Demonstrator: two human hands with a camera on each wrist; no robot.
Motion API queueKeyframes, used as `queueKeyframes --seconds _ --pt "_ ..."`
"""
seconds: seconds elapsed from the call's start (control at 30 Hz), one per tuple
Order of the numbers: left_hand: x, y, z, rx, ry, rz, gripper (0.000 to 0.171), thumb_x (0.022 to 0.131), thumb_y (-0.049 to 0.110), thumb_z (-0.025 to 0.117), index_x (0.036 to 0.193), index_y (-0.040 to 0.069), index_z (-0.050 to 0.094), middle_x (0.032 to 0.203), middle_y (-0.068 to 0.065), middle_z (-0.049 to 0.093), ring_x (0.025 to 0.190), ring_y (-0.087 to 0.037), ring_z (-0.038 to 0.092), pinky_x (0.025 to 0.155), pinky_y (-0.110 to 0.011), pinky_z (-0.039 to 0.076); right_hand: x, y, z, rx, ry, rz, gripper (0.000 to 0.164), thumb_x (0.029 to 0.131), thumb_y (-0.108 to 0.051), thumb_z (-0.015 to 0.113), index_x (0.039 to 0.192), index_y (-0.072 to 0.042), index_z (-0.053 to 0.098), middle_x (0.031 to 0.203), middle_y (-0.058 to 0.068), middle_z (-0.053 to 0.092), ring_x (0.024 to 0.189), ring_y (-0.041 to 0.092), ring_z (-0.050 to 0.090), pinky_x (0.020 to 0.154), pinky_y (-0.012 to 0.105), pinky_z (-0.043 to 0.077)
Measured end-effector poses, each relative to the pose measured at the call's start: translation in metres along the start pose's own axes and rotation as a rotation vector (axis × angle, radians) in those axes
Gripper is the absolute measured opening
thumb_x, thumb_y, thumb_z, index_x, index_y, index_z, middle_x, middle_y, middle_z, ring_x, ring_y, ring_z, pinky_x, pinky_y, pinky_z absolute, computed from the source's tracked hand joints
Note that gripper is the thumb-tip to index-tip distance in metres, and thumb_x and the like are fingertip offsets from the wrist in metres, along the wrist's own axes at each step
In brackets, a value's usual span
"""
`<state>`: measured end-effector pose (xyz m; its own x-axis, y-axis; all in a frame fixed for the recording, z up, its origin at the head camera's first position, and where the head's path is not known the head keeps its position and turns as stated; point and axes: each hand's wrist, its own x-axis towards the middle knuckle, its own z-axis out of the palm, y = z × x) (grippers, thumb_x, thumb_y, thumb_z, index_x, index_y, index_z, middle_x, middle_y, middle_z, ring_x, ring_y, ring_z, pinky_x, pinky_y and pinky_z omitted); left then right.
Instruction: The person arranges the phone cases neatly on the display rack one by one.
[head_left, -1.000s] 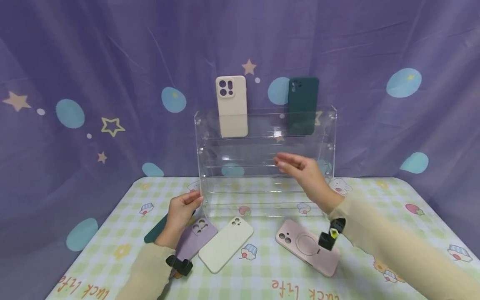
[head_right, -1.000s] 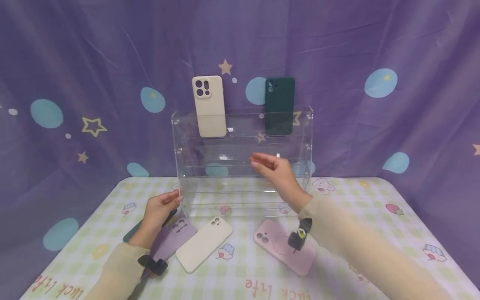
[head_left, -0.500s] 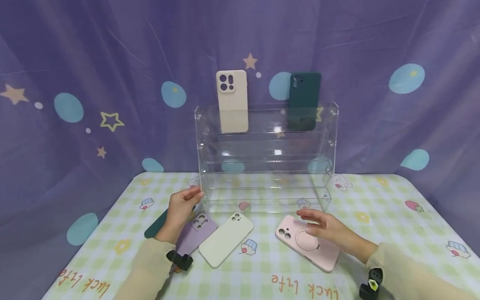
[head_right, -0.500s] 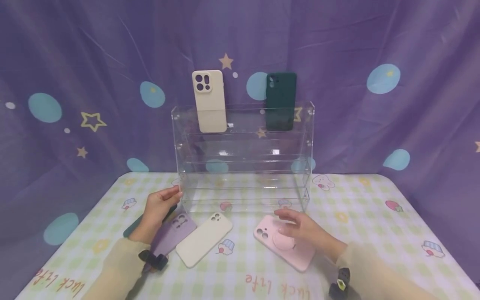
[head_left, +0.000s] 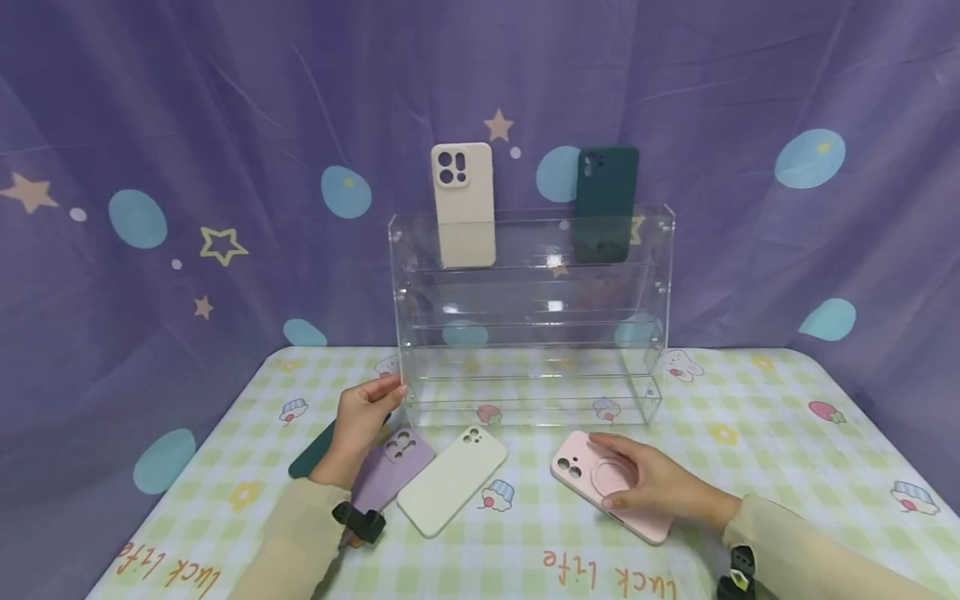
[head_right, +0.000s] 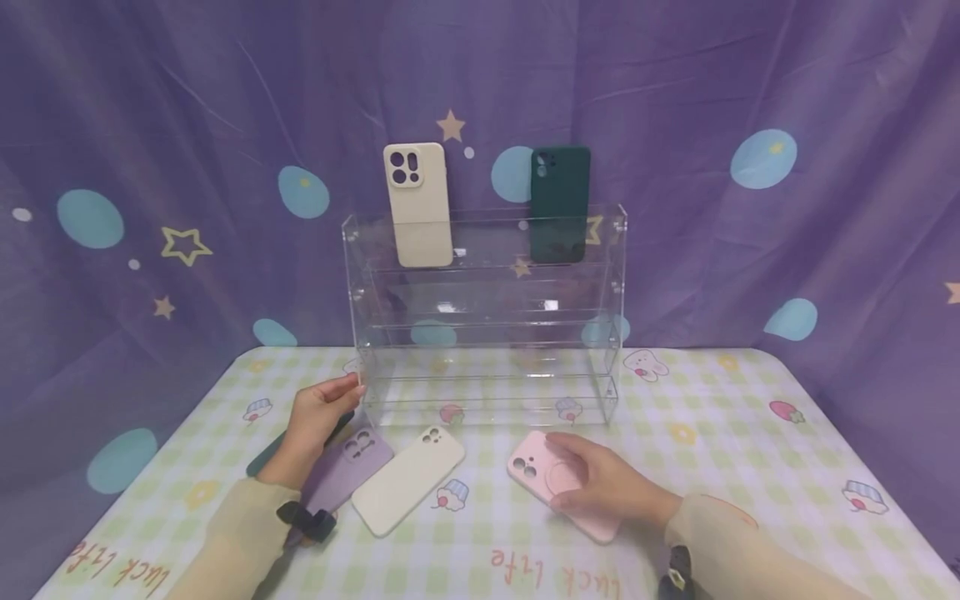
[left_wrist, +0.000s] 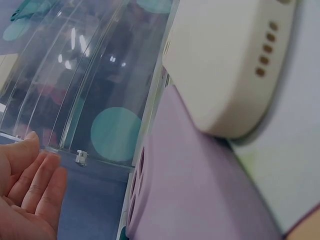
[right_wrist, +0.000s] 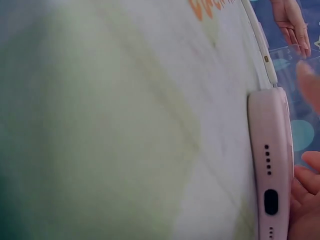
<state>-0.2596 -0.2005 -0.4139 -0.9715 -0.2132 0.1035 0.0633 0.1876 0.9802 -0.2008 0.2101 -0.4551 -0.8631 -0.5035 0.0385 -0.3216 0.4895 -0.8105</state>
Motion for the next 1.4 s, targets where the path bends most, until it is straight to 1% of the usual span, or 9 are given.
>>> queueKeyframes --seconds 0.1,0.17,0.23,0.33,0.63,0.87,1.17,1.27,1.4 --pt "0.0 0.001 -0.001 -0.009 -0.001 -0.007 0.035 0.086 0.01 0.069 0.116 -0.006 0.062 0.118 -0.019 0.063 0.081 0.005 0.062 0.074 -0.013 0.05 0.001 0.002 0.001 -0.066 0.005 0.034 0.091 0.068 -0.038 0.083 0.143 -0.011 0.04 0.145 0.011 0.042 0.134 0.031 0.035 0.103 0.018 0.027" --pt "0.0 0.002 -0.001 -0.01 -0.002 -0.015 0.036 0.086 0.011 0.069 0.117 -0.006 0.062 0.122 -0.02 0.06 0.084 0.004 0.062 0.075 -0.013 0.05 0.001 0.002 0.002 -0.093 0.001 0.042 0.094 0.066 -0.04 0.083 0.144 -0.01 0.039 0.145 0.01 0.041 0.134 0.031 0.036 0.107 0.031 0.03" --pt "0.0 0.002 -0.001 -0.009 -0.008 -0.022 0.036 0.087 0.011 0.068 0.118 -0.006 0.061 0.126 -0.02 0.057 0.084 0.005 0.062 0.075 -0.013 0.05 0.001 0.001 0.003 -0.108 -0.006 0.037 0.097 0.065 -0.042 0.083 0.144 -0.008 0.037 0.147 0.01 0.04 0.134 0.032 0.035 0.107 0.043 0.029" --pt "0.0 0.0 0.0 0.0 -0.014 -0.026 0.036 0.087 0.011 0.068 0.118 -0.005 0.061 0.127 -0.021 0.057 0.083 0.006 0.061 0.076 -0.013 0.05 0.001 0.001 0.004 -0.119 -0.011 0.014 0.1 0.064 -0.043 0.083 0.144 -0.004 0.036 0.148 0.01 0.038 0.134 0.033 0.034 0.107 0.052 0.025" --pt "-0.001 -0.001 0.0 -0.001 -0.018 -0.026 0.035 0.087 0.008 0.068 0.118 -0.007 0.061 0.124 -0.022 0.058 0.08 0.006 0.062 0.076 -0.015 0.051 -0.002 -0.005 0.007 -0.156 0.043 0.003 0.099 0.061 -0.042 0.085 0.14 -0.005 0.039 0.143 0.013 0.043 0.13 0.035 0.039 0.105 0.055 0.029" --pt "-0.001 0.001 0.0 -0.012 -0.008 -0.015 0.037 0.086 0.011 0.07 0.117 -0.006 0.061 0.126 -0.021 0.057 0.086 0.003 0.063 0.076 -0.014 0.05 -0.002 -0.013 0.006 -0.244 0.071 -0.059 0.102 0.062 -0.041 0.085 0.141 0.002 0.036 0.14 0.02 0.045 0.127 0.038 0.043 0.103 0.053 0.033" --pt "-0.001 -0.001 0.001 -0.014 -0.006 -0.021 0.036 0.086 0.009 0.069 0.117 -0.007 0.061 0.126 -0.021 0.057 0.083 0.004 0.062 0.075 -0.014 0.051 0.001 -0.017 0.004 -0.326 0.094 -0.121 0.101 0.06 -0.037 0.085 0.137 0.01 0.038 0.136 0.028 0.044 0.121 0.044 0.045 0.101 0.055 0.035" --pt "0.0 -0.001 0.001 -0.011 -0.005 -0.021 0.036 0.086 0.01 0.069 0.117 -0.007 0.062 0.123 -0.021 0.059 0.084 0.003 0.063 0.075 -0.015 0.051 0.001 -0.019 0.002 -0.304 0.112 -0.115 0.097 0.062 -0.035 0.085 0.135 0.01 0.04 0.134 0.028 0.046 0.12 0.045 0.046 0.099 0.055 0.036" --pt "0.0 -0.001 0.001 -0.01 0.001 -0.028 0.035 0.086 0.009 0.069 0.117 -0.006 0.062 0.118 -0.019 0.063 0.08 0.004 0.063 0.074 -0.015 0.052 0.002 -0.015 -0.003 -0.192 0.16 -0.019 0.085 0.07 -0.03 0.082 0.135 0.008 0.043 0.131 0.025 0.051 0.112 0.038 0.055 0.091 0.044 0.047"
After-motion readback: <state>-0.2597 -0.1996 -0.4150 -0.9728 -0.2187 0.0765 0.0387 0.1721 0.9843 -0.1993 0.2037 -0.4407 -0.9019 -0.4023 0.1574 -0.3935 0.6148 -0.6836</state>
